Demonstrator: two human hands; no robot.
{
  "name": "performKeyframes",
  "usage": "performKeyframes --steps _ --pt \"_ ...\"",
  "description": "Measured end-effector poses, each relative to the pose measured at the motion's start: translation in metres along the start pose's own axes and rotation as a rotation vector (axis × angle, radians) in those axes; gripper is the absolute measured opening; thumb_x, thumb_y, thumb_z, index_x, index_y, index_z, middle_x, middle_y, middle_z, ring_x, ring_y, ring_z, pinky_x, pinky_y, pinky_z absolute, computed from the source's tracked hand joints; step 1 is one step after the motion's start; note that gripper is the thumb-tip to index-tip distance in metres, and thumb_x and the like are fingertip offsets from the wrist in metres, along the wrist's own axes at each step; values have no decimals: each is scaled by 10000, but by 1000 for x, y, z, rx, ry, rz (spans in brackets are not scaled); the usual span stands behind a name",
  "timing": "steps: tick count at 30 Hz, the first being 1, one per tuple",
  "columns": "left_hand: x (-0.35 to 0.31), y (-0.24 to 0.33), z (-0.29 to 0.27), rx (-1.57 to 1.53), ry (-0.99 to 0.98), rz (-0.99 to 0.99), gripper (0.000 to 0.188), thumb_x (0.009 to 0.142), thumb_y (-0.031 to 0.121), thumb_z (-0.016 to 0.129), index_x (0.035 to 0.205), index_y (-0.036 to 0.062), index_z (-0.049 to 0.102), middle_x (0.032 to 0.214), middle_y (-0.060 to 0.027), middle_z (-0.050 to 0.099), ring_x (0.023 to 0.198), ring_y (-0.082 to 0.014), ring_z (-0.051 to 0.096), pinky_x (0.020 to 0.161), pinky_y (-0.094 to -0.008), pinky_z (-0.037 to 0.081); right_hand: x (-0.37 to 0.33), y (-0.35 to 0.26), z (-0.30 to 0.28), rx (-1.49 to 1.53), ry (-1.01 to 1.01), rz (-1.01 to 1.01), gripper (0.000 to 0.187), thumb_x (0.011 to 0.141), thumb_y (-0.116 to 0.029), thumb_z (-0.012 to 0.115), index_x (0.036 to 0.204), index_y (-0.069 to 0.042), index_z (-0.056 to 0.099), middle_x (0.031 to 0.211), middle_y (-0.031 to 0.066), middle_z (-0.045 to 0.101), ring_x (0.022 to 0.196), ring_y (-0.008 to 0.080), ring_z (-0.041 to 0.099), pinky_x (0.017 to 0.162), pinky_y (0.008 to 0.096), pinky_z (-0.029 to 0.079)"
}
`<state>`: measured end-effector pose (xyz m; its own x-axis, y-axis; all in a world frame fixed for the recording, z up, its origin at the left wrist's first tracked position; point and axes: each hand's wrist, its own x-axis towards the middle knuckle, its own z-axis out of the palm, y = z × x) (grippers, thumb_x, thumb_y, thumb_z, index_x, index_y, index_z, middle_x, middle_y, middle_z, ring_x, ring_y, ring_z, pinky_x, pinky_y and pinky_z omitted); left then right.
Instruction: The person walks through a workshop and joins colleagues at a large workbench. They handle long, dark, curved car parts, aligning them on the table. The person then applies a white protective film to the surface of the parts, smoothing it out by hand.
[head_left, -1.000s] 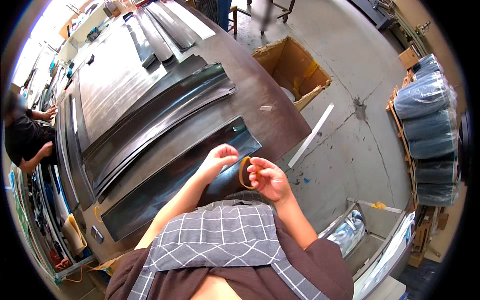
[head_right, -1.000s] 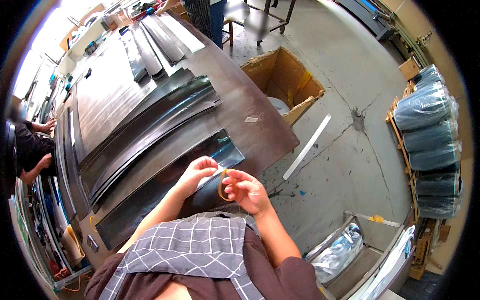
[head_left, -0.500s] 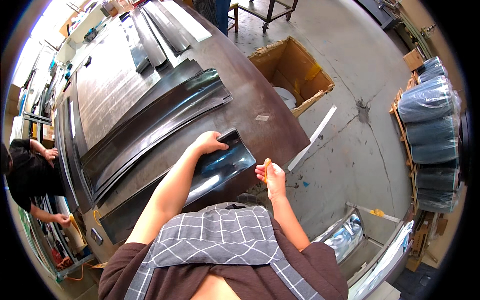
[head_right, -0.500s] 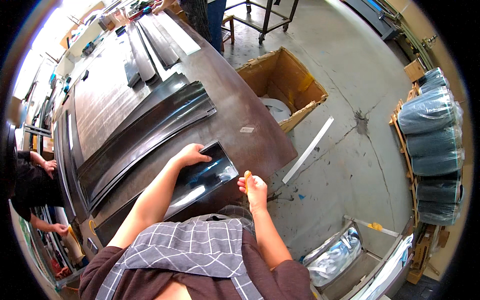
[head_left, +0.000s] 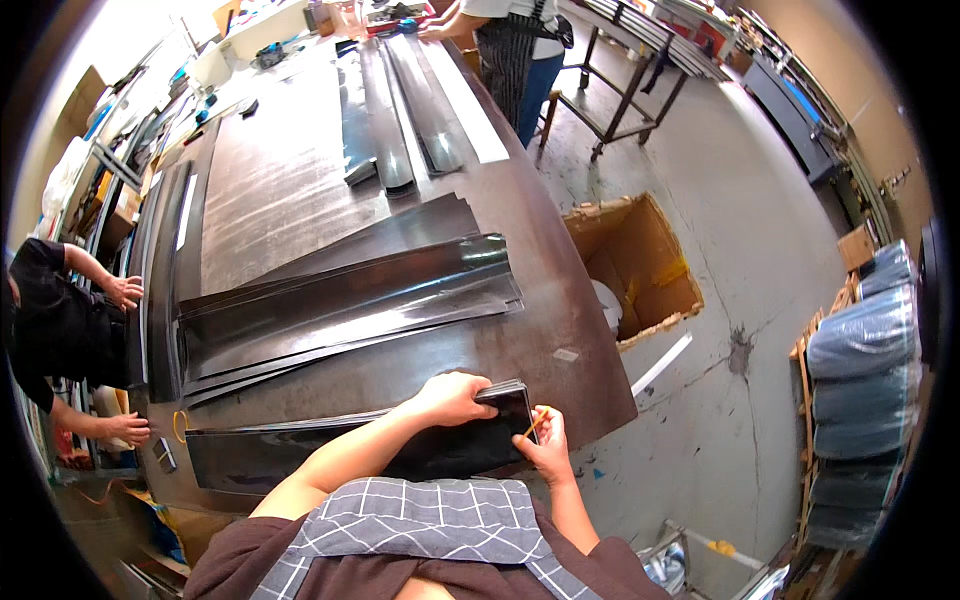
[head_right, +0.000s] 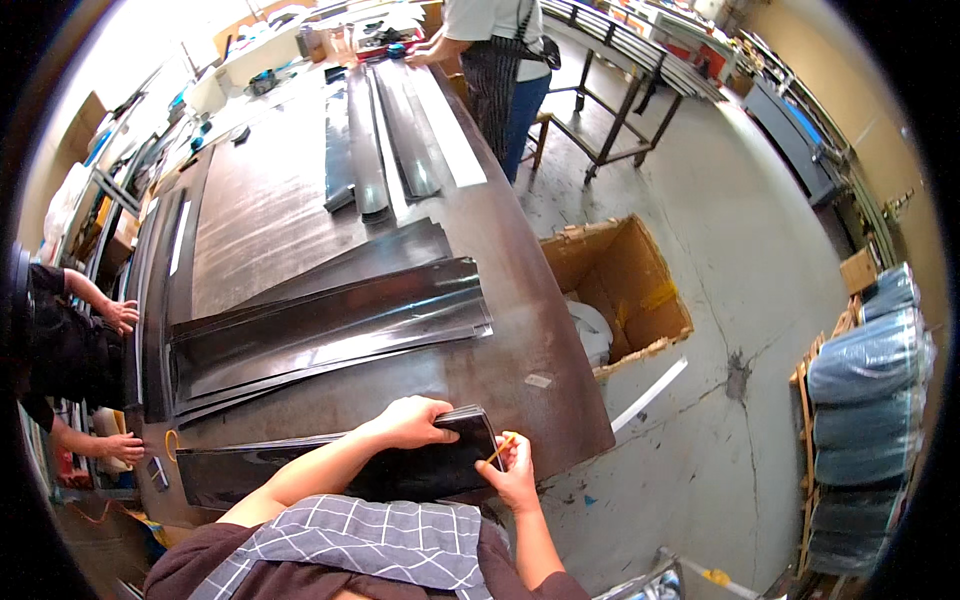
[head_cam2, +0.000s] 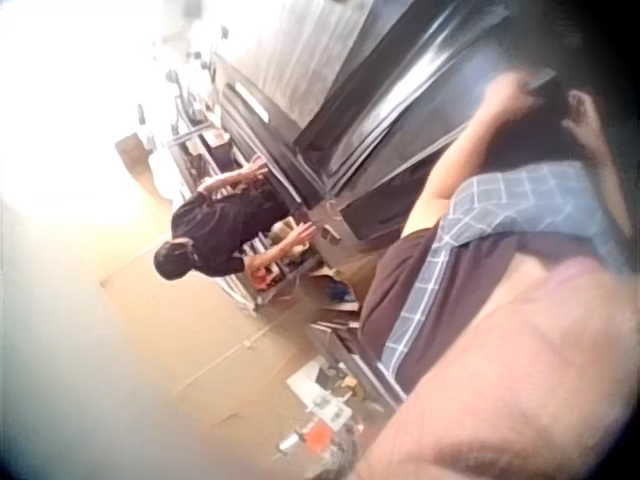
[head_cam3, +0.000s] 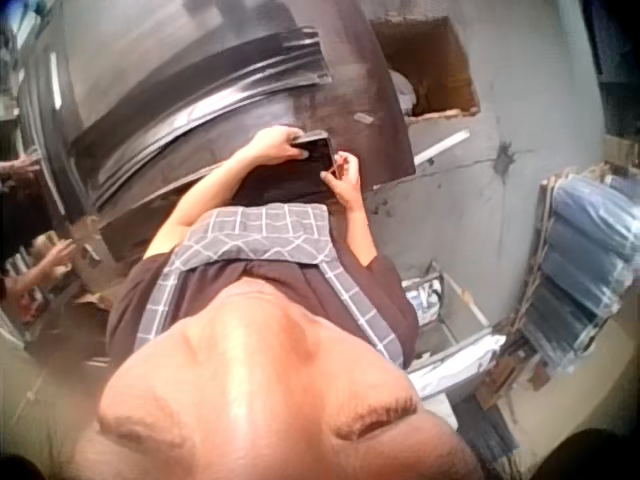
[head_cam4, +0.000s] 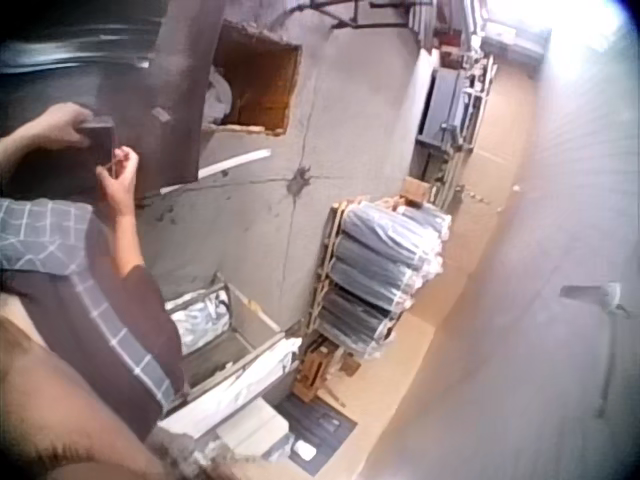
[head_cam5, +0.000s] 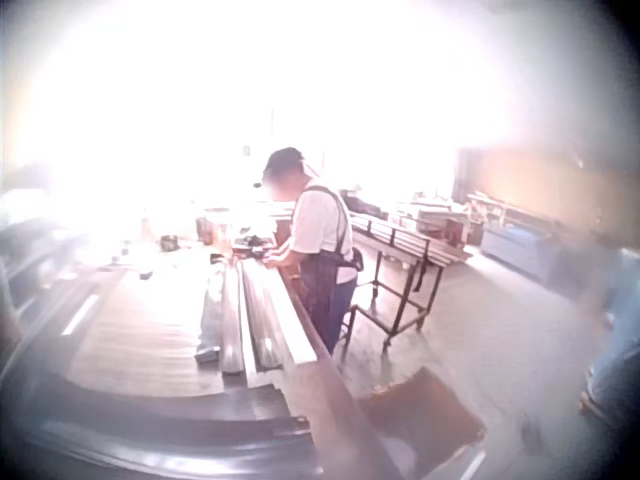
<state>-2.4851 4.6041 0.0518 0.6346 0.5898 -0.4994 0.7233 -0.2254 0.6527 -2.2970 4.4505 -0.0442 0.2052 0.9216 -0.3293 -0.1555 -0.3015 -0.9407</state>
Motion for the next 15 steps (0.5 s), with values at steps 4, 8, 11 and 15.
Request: performKeyframes --steps 4,8,11,15 --pt "-6 5 -9 -43 -10 13 408 766 452 660 1013 127 651 882 -143 677 856 -332 644 762 -412 484 6 -13 -5 342 -207 131 626 718 -44 754 1235 -37 401 1147 93 558 1040 165 562 918 303 448" --pt "-4 3 -9 -10 5 -3 413 766 453 659 1017 124 648 894 -151 676 873 -345 641 771 -423 487 -12 -11 10 357 -61 80 647 717 -44 749 1251 -23 384 1152 91 551 1043 162 549 931 304 433" --pt "-5 3 -2 7 36 -14 414 766 452 656 1017 123 648 902 -157 676 883 -348 640 774 -430 488 -31 -5 18 74 49 -126 747 701 -69 782 1300 -8 340 1182 113 510 1087 178 501 956 304 409" --pt "-9 6 3 24 51 -14 414 764 451 659 1007 116 647 889 -156 677 872 -353 641 769 -433 489 -31 5 27 62 176 -57 696 712 -42 768 1279 1 366 1136 98 528 1031 161 525 920 283 427"
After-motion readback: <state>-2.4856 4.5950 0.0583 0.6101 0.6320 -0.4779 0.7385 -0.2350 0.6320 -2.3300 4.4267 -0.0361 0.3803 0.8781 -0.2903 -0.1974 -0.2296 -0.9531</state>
